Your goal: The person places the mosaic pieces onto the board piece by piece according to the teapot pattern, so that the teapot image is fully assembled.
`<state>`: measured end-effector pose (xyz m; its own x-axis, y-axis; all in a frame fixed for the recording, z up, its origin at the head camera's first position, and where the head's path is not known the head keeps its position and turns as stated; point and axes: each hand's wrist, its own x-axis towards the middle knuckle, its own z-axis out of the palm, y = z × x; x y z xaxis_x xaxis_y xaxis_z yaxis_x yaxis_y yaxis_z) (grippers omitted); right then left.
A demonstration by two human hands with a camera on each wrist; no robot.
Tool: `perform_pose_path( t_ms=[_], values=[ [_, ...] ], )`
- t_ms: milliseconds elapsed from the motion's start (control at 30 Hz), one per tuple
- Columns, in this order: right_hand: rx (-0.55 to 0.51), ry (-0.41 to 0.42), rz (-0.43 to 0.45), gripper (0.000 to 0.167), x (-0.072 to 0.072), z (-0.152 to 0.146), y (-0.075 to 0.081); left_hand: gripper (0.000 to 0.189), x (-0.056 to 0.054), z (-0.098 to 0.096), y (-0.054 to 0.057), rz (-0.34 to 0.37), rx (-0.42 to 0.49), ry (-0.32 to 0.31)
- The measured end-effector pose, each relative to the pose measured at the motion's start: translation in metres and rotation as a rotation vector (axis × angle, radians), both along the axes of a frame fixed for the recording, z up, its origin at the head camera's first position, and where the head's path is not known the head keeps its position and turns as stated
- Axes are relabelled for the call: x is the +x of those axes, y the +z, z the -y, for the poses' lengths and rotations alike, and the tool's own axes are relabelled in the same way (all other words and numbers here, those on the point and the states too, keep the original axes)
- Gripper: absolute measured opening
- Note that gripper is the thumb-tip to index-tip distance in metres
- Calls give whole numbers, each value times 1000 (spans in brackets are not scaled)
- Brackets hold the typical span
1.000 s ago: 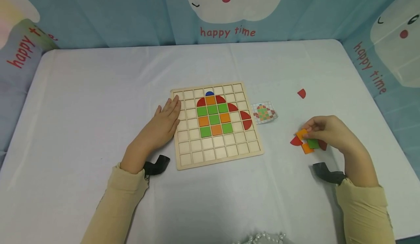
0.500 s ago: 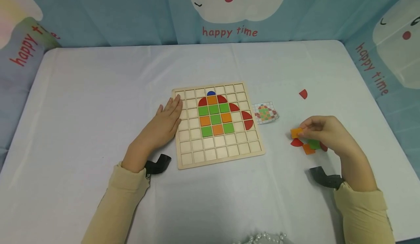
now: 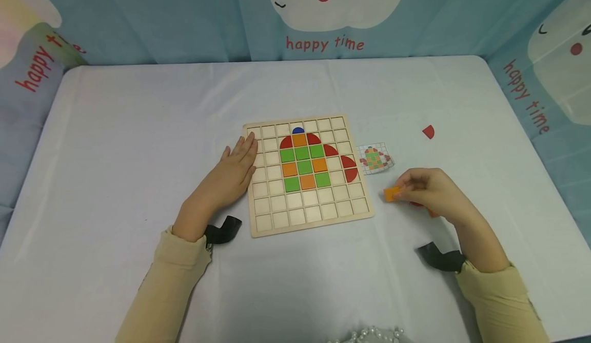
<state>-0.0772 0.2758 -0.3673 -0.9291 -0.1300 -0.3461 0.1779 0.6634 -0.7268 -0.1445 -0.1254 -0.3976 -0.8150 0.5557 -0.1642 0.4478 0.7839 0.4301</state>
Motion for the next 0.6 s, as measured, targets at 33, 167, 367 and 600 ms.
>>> perform_pose_path(
  t_ms=[33,167,367,600],
  values=[
    [-10,13,-8,13,0,3,-1,54,0,0,0,0,-1,1],
    [-79,59,-41,9,-2,14,-4,54,0,0,0,-2,-1,2],
    [-146,90,-41,10,-4,28,-3,54,0,0,-1,-4,7,4],
    [-161,133,-52,12,-10,45,-6,55,-1,0,-3,4,10,8]
  ],
)
